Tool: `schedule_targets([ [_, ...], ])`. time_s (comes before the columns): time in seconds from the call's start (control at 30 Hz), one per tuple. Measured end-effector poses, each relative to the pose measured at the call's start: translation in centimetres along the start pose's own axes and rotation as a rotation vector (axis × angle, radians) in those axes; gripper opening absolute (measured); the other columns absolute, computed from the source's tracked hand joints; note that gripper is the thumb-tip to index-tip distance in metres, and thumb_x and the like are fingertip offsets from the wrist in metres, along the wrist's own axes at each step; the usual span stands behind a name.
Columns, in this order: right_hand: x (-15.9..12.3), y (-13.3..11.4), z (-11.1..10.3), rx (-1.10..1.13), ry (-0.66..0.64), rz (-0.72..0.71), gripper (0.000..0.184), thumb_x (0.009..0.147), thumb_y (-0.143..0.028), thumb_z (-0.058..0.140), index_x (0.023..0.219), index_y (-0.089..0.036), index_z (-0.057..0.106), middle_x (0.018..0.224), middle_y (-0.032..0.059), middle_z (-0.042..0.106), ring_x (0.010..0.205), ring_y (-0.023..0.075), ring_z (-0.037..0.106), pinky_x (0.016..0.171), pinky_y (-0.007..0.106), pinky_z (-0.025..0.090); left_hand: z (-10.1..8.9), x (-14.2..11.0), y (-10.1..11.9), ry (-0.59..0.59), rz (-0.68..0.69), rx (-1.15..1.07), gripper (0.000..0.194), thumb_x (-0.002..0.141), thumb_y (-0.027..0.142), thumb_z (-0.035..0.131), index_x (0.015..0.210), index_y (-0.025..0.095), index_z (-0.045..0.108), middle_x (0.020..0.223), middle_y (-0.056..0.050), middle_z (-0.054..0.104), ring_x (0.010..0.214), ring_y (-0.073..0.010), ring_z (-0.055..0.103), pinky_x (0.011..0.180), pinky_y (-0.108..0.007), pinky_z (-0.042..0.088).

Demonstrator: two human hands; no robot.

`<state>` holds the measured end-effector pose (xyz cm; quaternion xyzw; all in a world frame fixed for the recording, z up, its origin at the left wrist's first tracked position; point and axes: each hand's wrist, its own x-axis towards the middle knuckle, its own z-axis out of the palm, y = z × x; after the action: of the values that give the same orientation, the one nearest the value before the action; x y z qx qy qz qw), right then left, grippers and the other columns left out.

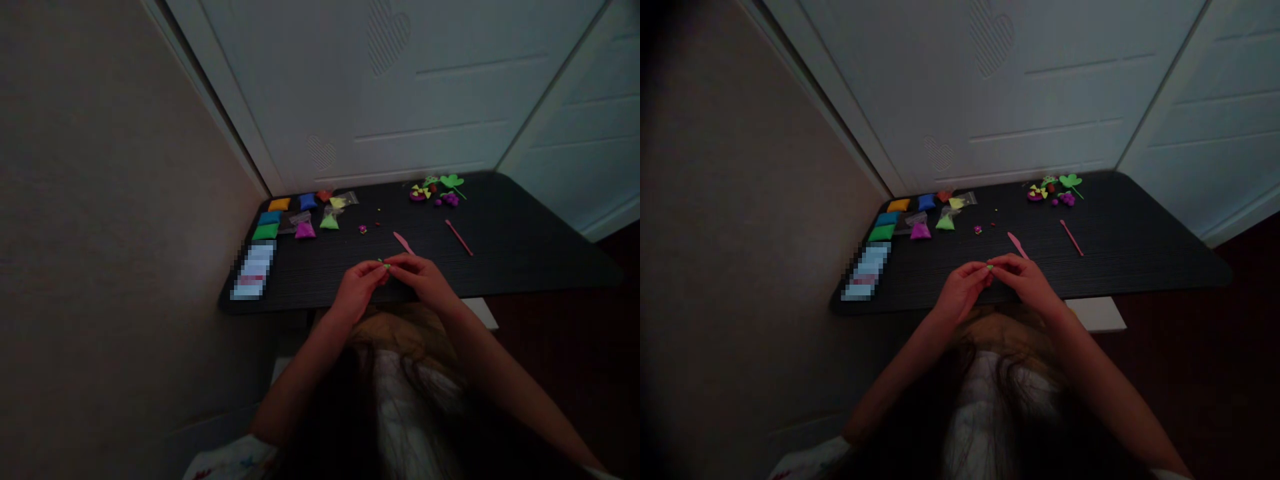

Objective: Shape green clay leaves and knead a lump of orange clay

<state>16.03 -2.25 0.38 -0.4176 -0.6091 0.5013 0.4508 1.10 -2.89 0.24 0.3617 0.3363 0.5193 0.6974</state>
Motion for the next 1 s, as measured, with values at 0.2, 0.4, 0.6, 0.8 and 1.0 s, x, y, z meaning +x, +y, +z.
schedule_targets([
  [0.2, -0.03, 0.12, 0.24, 0.009, 0.002, 0.006, 0.027, 0.073, -0.035, 0.063, 0.095, -0.022, 0.063, 0.084, 0.0012, 0.064, 0.077, 0.0145, 0.058, 0.073, 0.029, 0.044, 0.01, 0.01, -0.01, 0.011, -0.003, -0.008, 0.011, 0.066, 0.022, 0.067, 0.073, 0.013, 0.065, 0.067, 0.001, 0.059, 0.065, -0.0073, 0.051, 0.068, -0.024, 0.038],
  [0.4, -0.01, -0.04, 0.18, 0.019, 0.009, 0.006, 0.023, 0.073, -0.035, 0.062, 0.092, -0.022, 0.064, 0.084, 0.0009, 0.064, 0.077, 0.0144, 0.058, 0.074, 0.029, 0.044, -0.06, 0.01, -0.29, 0.037, 0.017, 0.018, 0.015, 0.065, 0.022, 0.068, 0.078, 0.015, 0.065, 0.073, 0.000, 0.061, 0.067, -0.0079, 0.053, 0.069, -0.024, 0.039],
  [0.6, 0.05, 0.12, 0.22, 0.036, 0.049, 0.009, 0.024, 0.071, -0.036, 0.064, 0.091, -0.023, 0.065, 0.085, 0.0003, 0.065, 0.078, 0.0144, 0.058, 0.074, 0.028, 0.044, 0.00, -0.20, -0.71, 0.089, 0.120, 0.043, 0.022, 0.062, 0.018, 0.070, 0.083, 0.019, 0.065, 0.076, 0.002, 0.063, 0.070, -0.0075, 0.054, 0.070, -0.022, 0.040],
  [0.8, -0.06, -0.16, 0.26, 0.032, 0.026, 0.017, 0.022, 0.072, -0.034, 0.063, 0.091, -0.023, 0.065, 0.087, 0.0004, 0.065, 0.079, 0.0143, 0.058, 0.076, 0.028, 0.043, 0.12, -0.34, -0.84, 0.098, 0.173, 0.072, 0.016, 0.065, 0.017, 0.068, 0.080, 0.018, 0.066, 0.078, 0.002, 0.064, 0.073, -0.0080, 0.055, 0.074, -0.022, 0.040],
  [1.0, -0.08, -0.30, 0.23, -0.002, 0.033, 0.023, 0.024, 0.071, -0.036, 0.063, 0.091, -0.022, 0.065, 0.086, 0.0010, 0.065, 0.078, 0.0150, 0.058, 0.074, 0.030, 0.044, 0.03, -0.31, -0.80, 0.117, 0.162, 0.088, 0.014, 0.064, 0.018, 0.068, 0.078, 0.018, 0.066, 0.076, 0.002, 0.064, 0.071, -0.0081, 0.055, 0.074, -0.023, 0.040],
])
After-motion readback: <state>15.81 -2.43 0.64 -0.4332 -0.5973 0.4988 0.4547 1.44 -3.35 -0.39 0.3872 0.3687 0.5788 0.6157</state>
